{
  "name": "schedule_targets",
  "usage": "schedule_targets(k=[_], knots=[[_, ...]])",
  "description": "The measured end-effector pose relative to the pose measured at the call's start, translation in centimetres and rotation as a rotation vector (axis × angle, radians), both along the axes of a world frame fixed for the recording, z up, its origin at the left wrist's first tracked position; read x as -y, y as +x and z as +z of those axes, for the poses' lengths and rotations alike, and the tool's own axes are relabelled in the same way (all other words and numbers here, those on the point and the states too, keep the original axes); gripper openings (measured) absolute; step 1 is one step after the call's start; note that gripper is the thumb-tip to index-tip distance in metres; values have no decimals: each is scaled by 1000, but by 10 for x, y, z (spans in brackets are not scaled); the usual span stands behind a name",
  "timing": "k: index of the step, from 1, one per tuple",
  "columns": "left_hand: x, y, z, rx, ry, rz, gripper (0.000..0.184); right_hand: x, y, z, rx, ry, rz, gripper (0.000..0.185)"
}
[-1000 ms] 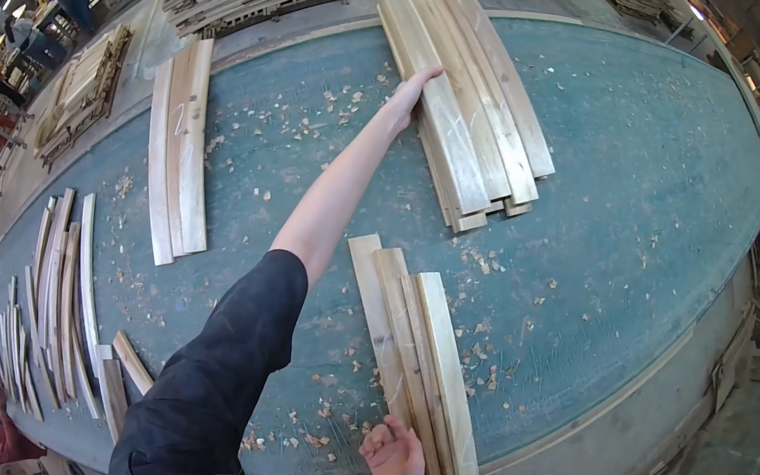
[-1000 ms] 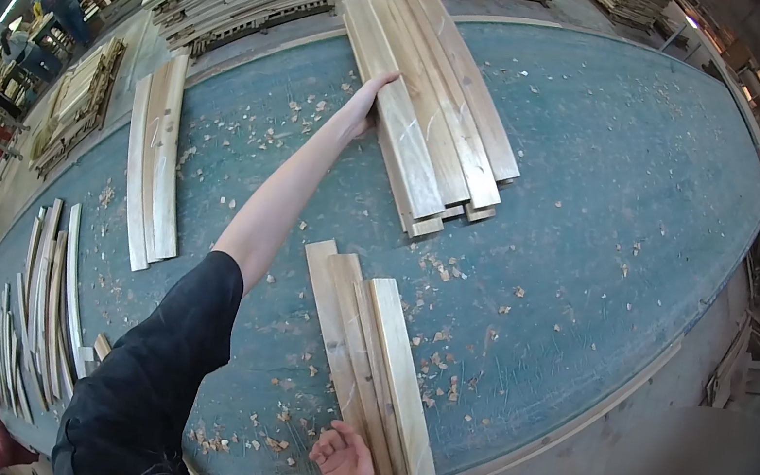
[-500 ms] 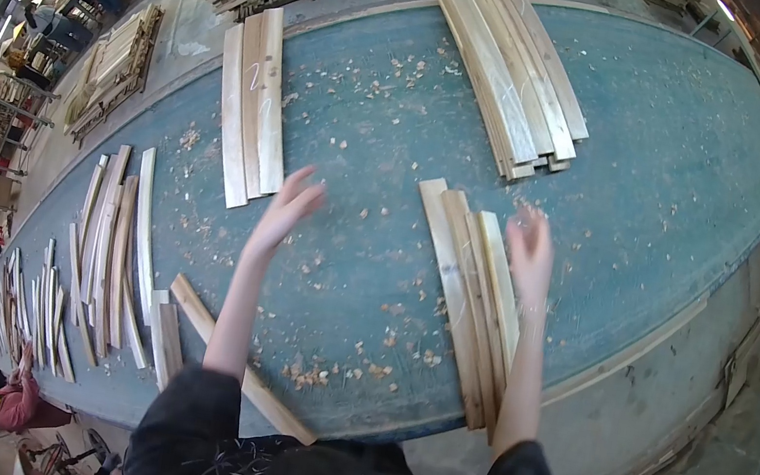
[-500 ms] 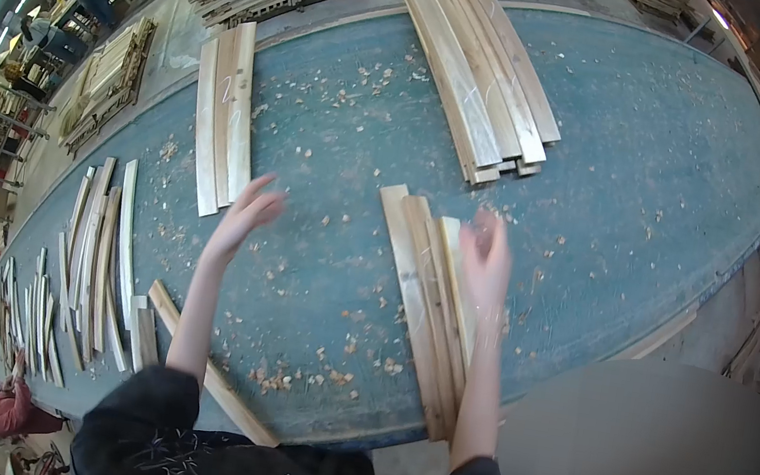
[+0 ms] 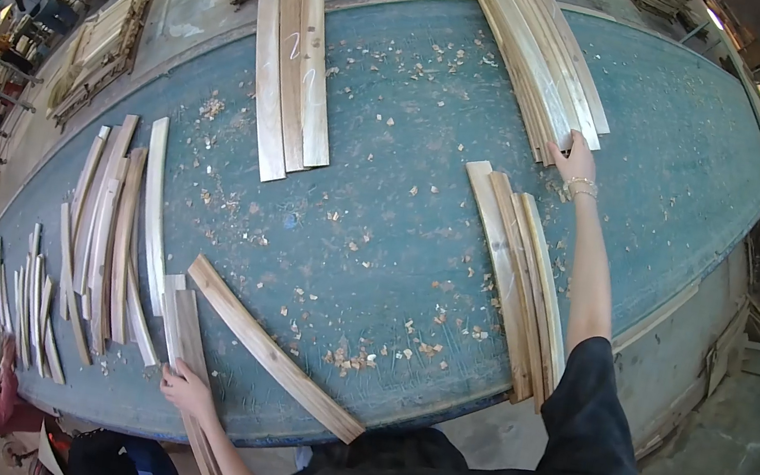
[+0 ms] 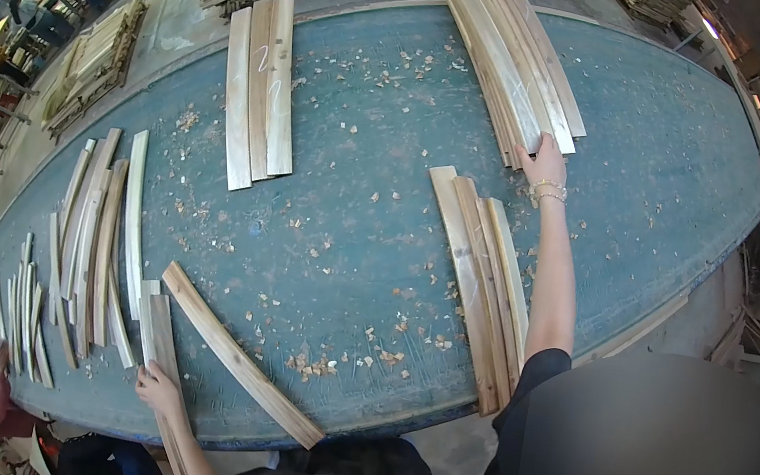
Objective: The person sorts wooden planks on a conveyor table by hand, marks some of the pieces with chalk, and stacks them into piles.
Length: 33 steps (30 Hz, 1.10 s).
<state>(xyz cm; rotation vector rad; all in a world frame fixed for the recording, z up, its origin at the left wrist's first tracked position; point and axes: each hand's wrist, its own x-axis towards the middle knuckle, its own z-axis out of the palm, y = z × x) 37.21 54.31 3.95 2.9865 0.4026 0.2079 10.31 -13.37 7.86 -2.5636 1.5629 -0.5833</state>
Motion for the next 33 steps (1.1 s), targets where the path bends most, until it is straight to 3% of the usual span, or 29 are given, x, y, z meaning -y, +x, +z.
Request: schedule_targets(k=[3,9,11,13,14,15,16,17,18,20,22,23,26,28,29,30,32,33], knots=[[-5,-7,-9,189,126,-146,40,0,-2,7,-140,116,-39,60],[8,-11,5,41,39,-108,42,-2,1,21,-260,19,-97,53],[2,-6,0,0,-60,-141,46,0,6,39,50,534,-136,44],[-10,-5,4,-39,-128,-181,50,-25,12,41,866,1453,160,29],[-2,-6,16,-77,-183,-184,52,-84,42,66,1089,1495,-4,36],[4,-4,40,-214,-417,-179,55,-144,71,87,1214,1392,-175,41],[-10,0,31,-166,-412,-270,57,-147,55,62,1132,1683,212,44],[-22,2,19,-137,-407,-249,57,-174,59,50,1138,1724,250,46],[-32,5,12,-118,-404,-246,57,-214,69,48,1072,1762,575,46],[-44,20,21,-65,-486,-260,56,-294,78,43,1113,1819,448,45],[-54,45,43,-200,-585,-228,51,-361,77,33,1157,1873,258,40],[-55,59,55,-313,-612,-160,45,-388,75,32,1164,1872,248,40],[-64,89,28,-3,-200,-474,37,-455,54,31,1128,1787,2,35],[-57,109,27,31,-248,-599,40,-483,27,32,693,1493,-167,30],[-50,119,25,17,-278,-677,41,-489,12,31,286,1240,-241,35],[-40,128,21,7,-307,-755,42,-497,-2,28,297,1228,-259,35],[-18,145,5,18,-210,-844,50,-516,-30,27,-355,467,-201,42],[-9,152,2,24,-218,-868,50,-519,-29,39,-356,611,-304,47]])
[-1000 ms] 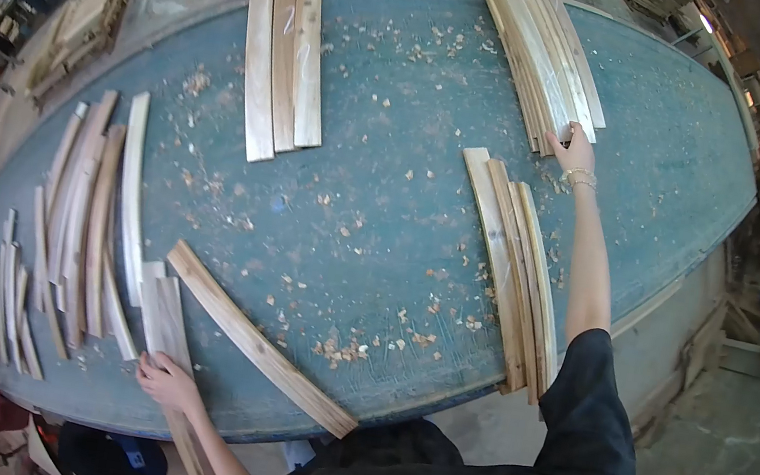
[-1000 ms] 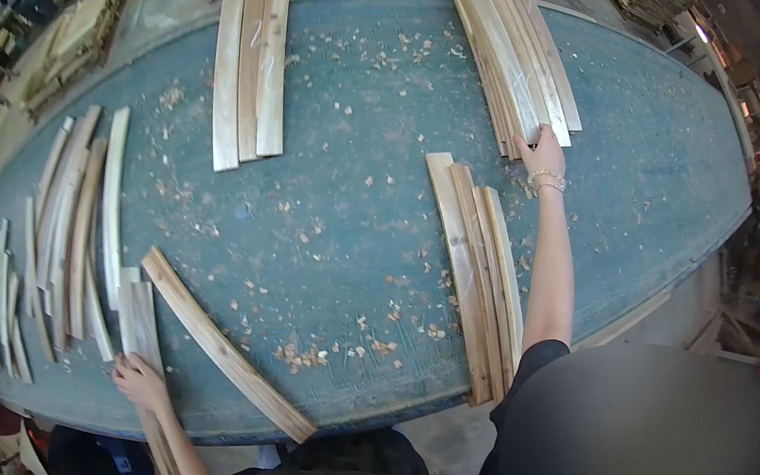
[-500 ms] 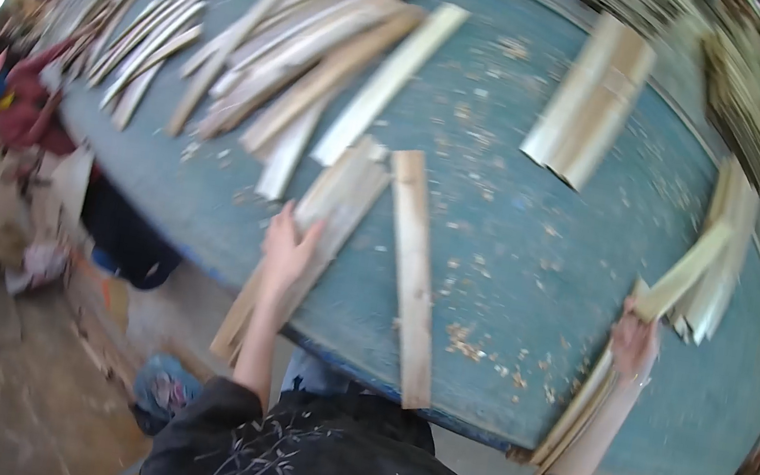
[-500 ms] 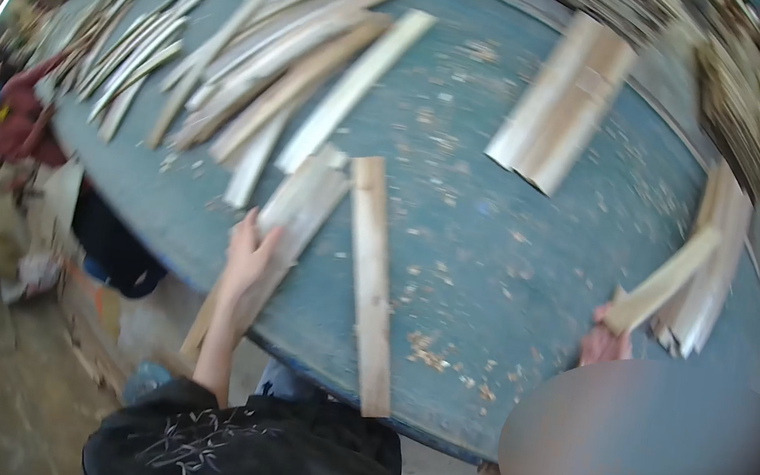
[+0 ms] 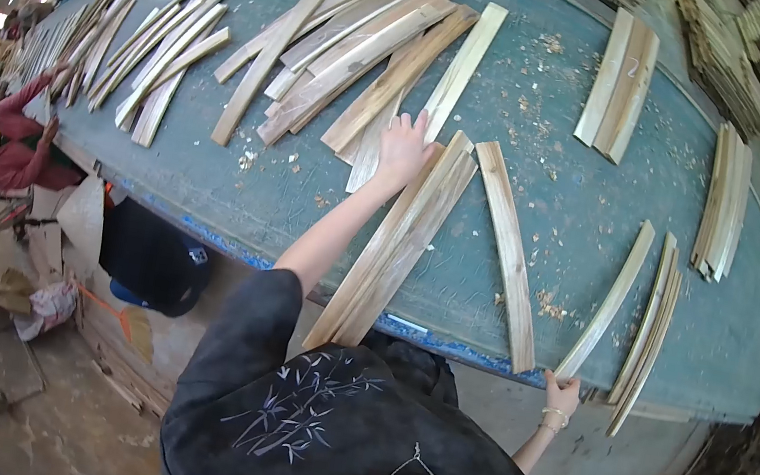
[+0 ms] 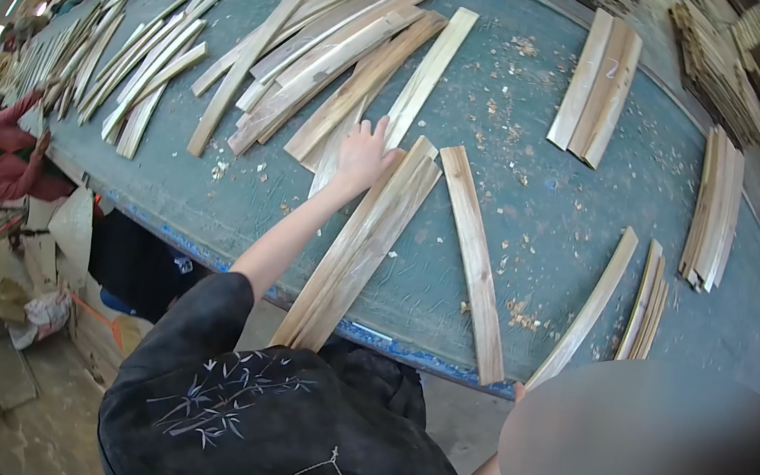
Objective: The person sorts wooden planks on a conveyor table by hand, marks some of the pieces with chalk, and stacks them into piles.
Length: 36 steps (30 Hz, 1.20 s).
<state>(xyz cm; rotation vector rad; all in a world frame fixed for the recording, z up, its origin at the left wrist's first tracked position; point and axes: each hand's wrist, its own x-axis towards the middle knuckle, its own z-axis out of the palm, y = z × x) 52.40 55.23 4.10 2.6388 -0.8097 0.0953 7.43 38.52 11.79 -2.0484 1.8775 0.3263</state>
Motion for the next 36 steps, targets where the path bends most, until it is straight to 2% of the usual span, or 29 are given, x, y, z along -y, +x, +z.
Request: schedule_targets(k=[2,3,5,7,10,11,12,13,15,16,17,19,20,23,24,25,27,28,30,33,36], knots=[[17,10,-5,41,192,-16,60,1,-19,-24,-26,-107,-9,47],[22,17,-13,44,183,-40,60,-3,-28,-32,-63,-199,8,47],[28,25,-24,-12,237,5,66,-13,-14,-28,-161,-205,-17,51],[31,28,-15,-106,266,-20,67,-21,8,-15,-198,-350,-6,54],[20,43,-18,-150,215,-102,62,-13,23,-33,264,-363,203,56],[14,49,-22,-245,9,-87,59,-20,39,-35,402,-336,297,56],[7,51,-24,-342,-194,-71,57,-27,53,-38,430,-321,379,56],[-3,44,-4,-344,-188,-72,57,-35,62,-41,453,-303,466,57],[-30,23,41,-1774,-1054,-280,56,-50,74,-47,423,-280,521,57],[-38,9,51,-1985,-1288,-368,58,-54,79,-51,400,-265,574,57],[-45,-1,53,-1979,-1288,-361,58,-54,80,-55,405,-259,578,57],[-58,-18,55,-2270,-1549,-237,59,-57,79,-59,382,-260,526,56],[-62,-25,55,-2273,-1547,-222,59,-57,78,-60,352,-303,534,55],[-66,-43,64,-2122,-1314,101,57,-60,82,-54,373,-350,542,55],[-66,-49,62,-1978,-1263,90,54,-61,84,-52,391,-395,581,54],[-66,-57,62,-1991,-1250,85,54,-61,87,-50,382,-397,568,54],[-61,-77,63,-1478,-735,16,55,-60,93,-41,793,681,-140,53],[-58,-87,66,-1460,-790,-62,58,-64,96,-34,790,669,-161,53],[-55,-110,70,-1472,-792,-67,59,-75,107,-18,1328,1321,-354,56],[-54,-149,58,-1475,-798,-81,59,-88,121,3,1256,1273,-358,56],[-52,-197,52,-1470,-856,-75,55,-88,120,2,1235,1218,-317,58]])
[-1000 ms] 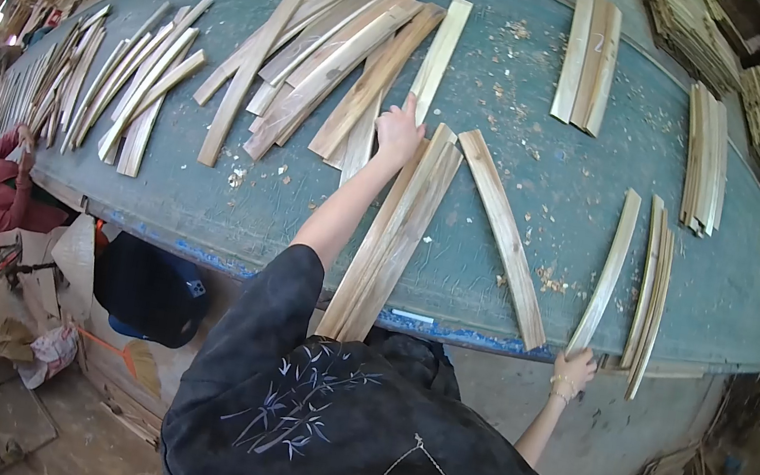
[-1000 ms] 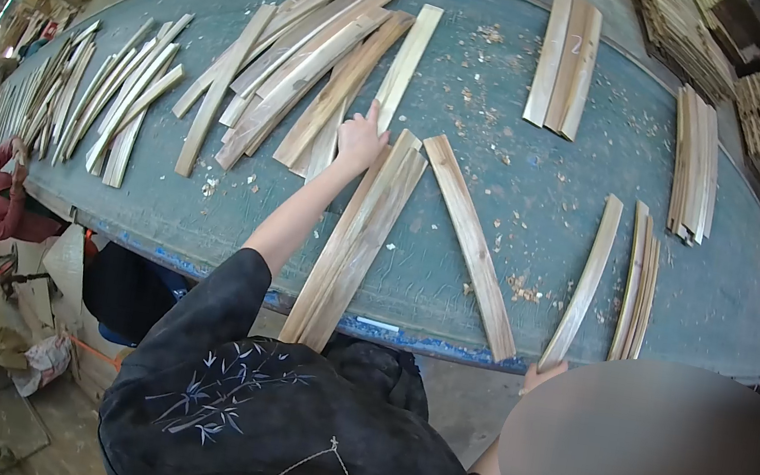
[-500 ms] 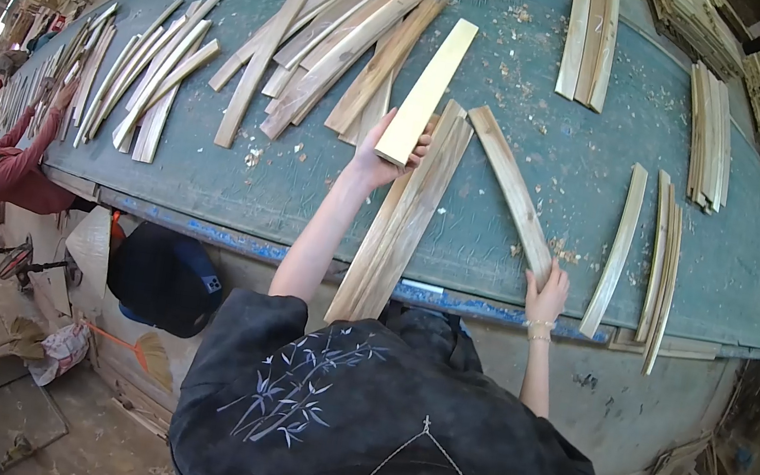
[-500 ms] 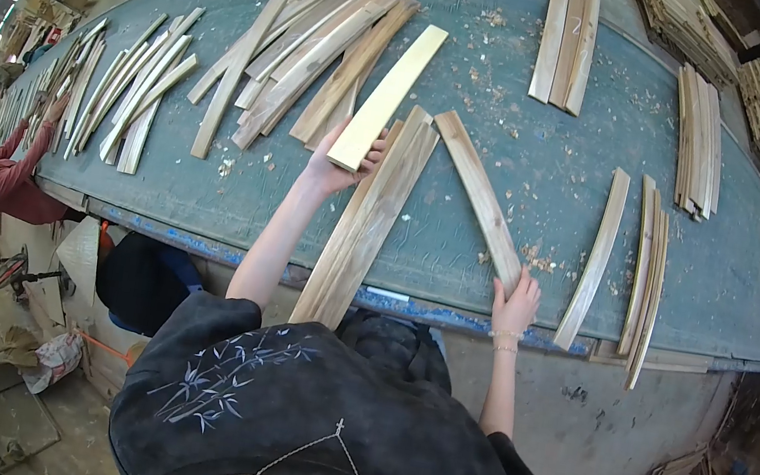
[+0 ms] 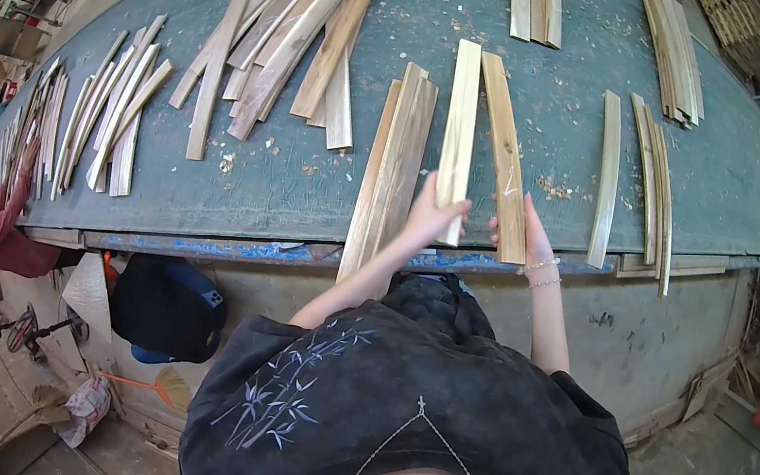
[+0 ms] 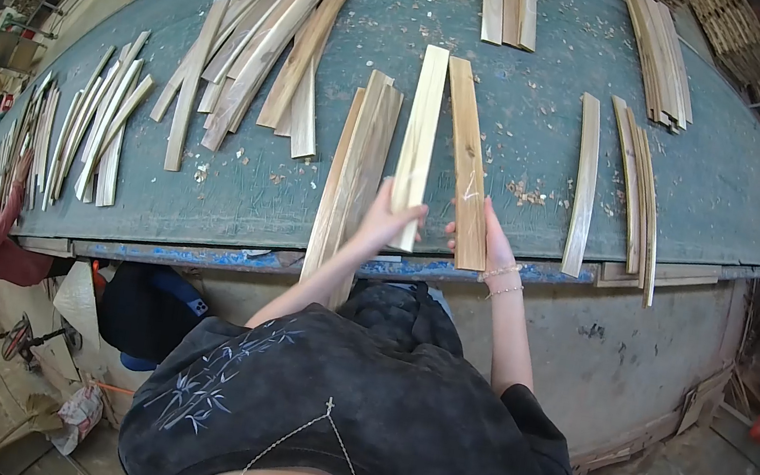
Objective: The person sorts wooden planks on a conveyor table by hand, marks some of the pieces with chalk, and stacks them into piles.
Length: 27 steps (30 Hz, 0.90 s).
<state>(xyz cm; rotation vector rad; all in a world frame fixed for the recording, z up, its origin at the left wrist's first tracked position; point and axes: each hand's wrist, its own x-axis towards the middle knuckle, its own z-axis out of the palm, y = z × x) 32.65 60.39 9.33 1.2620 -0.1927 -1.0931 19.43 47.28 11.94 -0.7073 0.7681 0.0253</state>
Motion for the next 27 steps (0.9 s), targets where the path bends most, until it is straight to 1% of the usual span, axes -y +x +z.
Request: schedule_targets(k=[1,2,3,4,5,7,8,9,10,11,13,15,17,18,20,21,22,23,24,25,26,27], knots=[[-1,-15,-6,17,-2,5,53,-2,0,1,-7,-19,-4,58],[-3,-28,-13,116,18,-1,54,-4,-1,5,-7,-18,-5,58],[-4,-38,-19,217,37,-6,54,-7,0,16,-62,-93,-36,52],[-6,-45,-18,211,59,-48,57,-9,1,22,-117,-169,-65,47],[-11,-53,-17,400,68,-88,59,-10,-1,21,-116,-169,-62,47],[-19,-58,-15,433,-23,-278,60,-17,-3,19,-17,-363,-29,36],[-22,-53,-16,399,52,-586,58,-21,-2,19,-16,-355,-21,36],[-25,-42,-2,357,125,-894,57,-28,2,26,-14,-381,-40,36],[-29,-34,3,365,10,-962,51,-33,7,29,-10,-411,-64,38],[-33,-25,9,370,8,-968,51,-37,10,28,-8,-413,-71,38],[-42,-3,19,791,126,-475,49,-42,12,23,-16,-405,-116,38],[-50,25,6,1124,333,-95,61,-45,12,21,-23,-423,-137,39],[-57,43,6,1288,715,43,67,-45,12,18,-62,-506,-133,43],[-62,49,-3,1288,714,41,67,-46,8,13,-66,-530,-104,44],[-68,59,-30,891,755,-48,75,-65,10,15,-115,-513,-3,41],[-68,62,-30,892,757,-48,75,-81,12,11,-109,-431,27,38],[-66,64,-29,794,721,-45,78,-100,10,-14,-81,-558,97,38],[-62,65,-28,698,684,-41,82,-118,16,-18,-81,-278,235,40],[-56,64,-25,738,722,-38,85,-136,20,-37,-13,-372,468,45],[-50,57,-17,732,728,-29,85,-159,21,-51,105,-1070,474,53],[-43,48,-7,868,801,-64,84,-167,30,-41,-239,-880,778,66],[-36,39,-1,1003,882,-94,84,-159,38,-23,-234,-767,897,67]])
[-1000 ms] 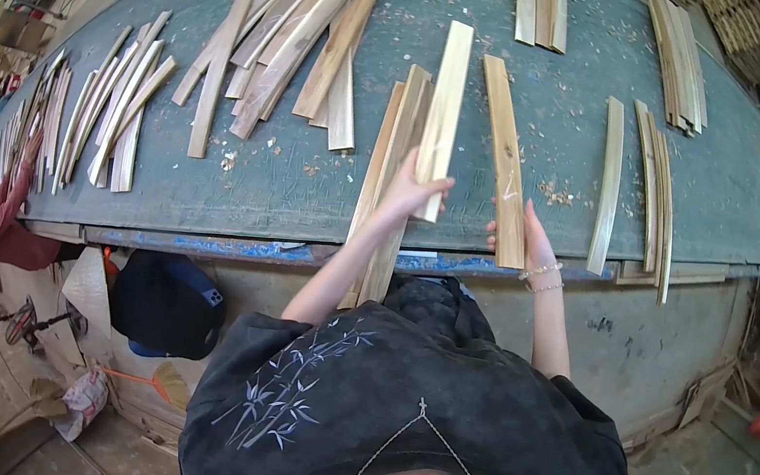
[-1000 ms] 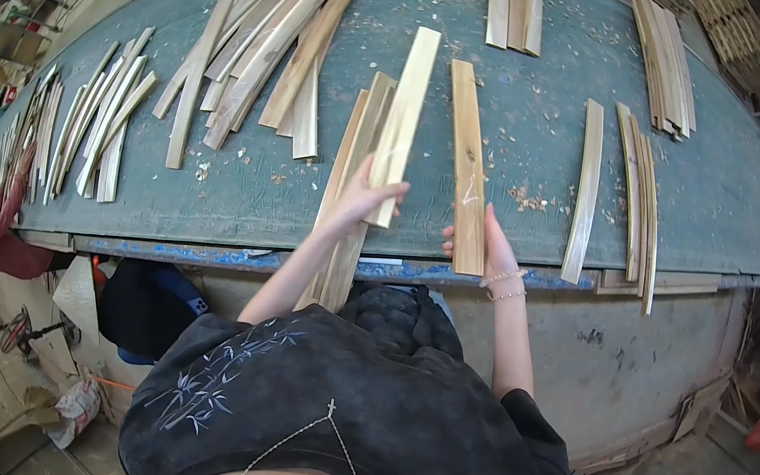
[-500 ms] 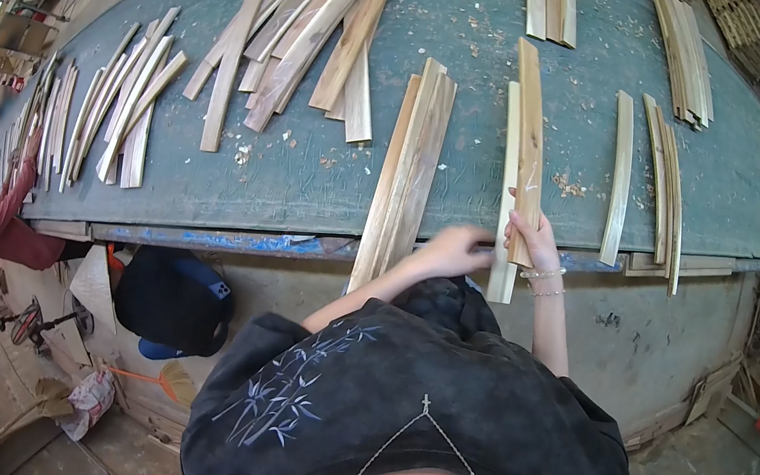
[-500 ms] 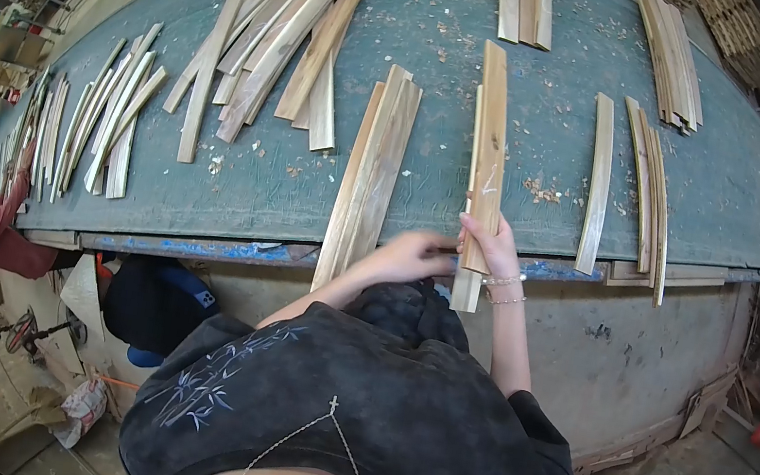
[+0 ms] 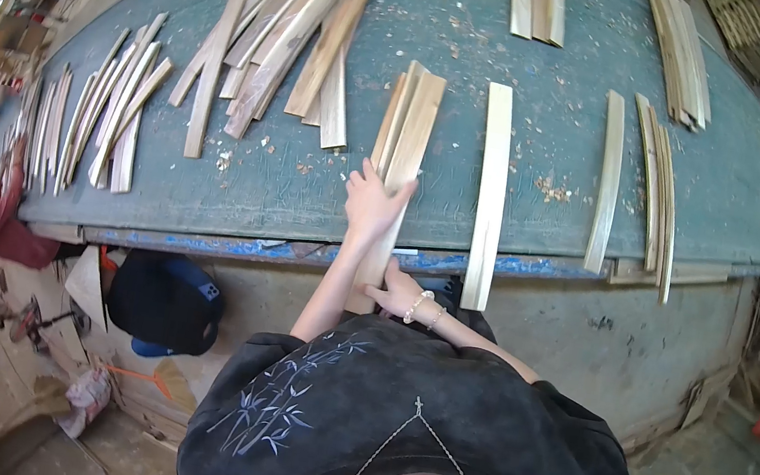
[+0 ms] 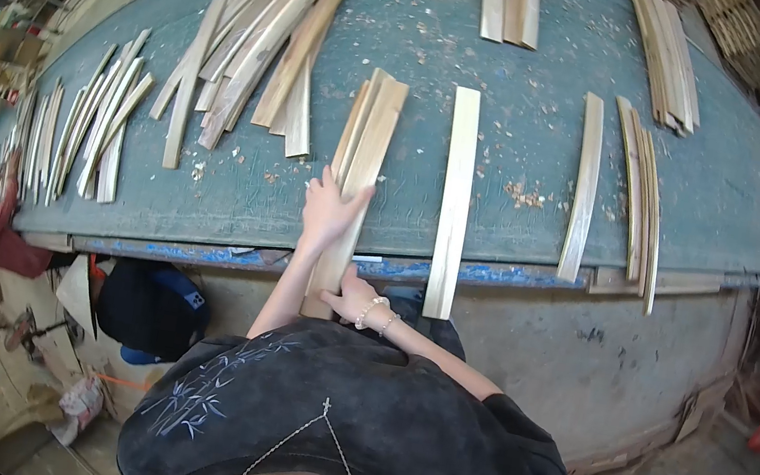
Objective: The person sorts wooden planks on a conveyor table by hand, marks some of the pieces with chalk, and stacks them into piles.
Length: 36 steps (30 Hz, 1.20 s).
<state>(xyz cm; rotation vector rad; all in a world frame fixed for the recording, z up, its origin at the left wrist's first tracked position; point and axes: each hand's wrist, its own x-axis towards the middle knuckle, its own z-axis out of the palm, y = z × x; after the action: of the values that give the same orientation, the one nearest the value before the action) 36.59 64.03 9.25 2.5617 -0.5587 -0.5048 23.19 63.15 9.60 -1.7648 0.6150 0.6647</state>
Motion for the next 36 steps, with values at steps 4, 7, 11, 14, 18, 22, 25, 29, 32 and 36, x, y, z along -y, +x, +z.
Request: schedule_targets(k=[4,7,11,14,18,22,25,29,32,36], knots=[[22,-19,1,150,181,85,81,54,20,20,-2,52,625,63],[36,-26,-4,192,168,90,79,99,32,22,18,117,376,47],[46,-32,-20,279,187,96,77,156,69,16,257,16,402,17],[54,-39,-38,378,324,67,69,160,142,-6,443,-65,16,28],[57,-31,-31,248,413,-22,61,95,267,16,402,-199,-230,60],[32,-32,-28,477,-348,37,51,-1,369,-33,469,-479,-59,89],[10,29,36,-442,115,-82,58,-51,401,-39,251,-587,13,95],[-34,37,11,-355,128,-138,64,-72,421,-44,5,-621,-208,102],[-44,21,-36,-255,-374,25,68,-52,409,-62,181,-587,-309,103],[-57,31,-10,-117,-257,-114,72,1,286,54,429,433,-548,94]])
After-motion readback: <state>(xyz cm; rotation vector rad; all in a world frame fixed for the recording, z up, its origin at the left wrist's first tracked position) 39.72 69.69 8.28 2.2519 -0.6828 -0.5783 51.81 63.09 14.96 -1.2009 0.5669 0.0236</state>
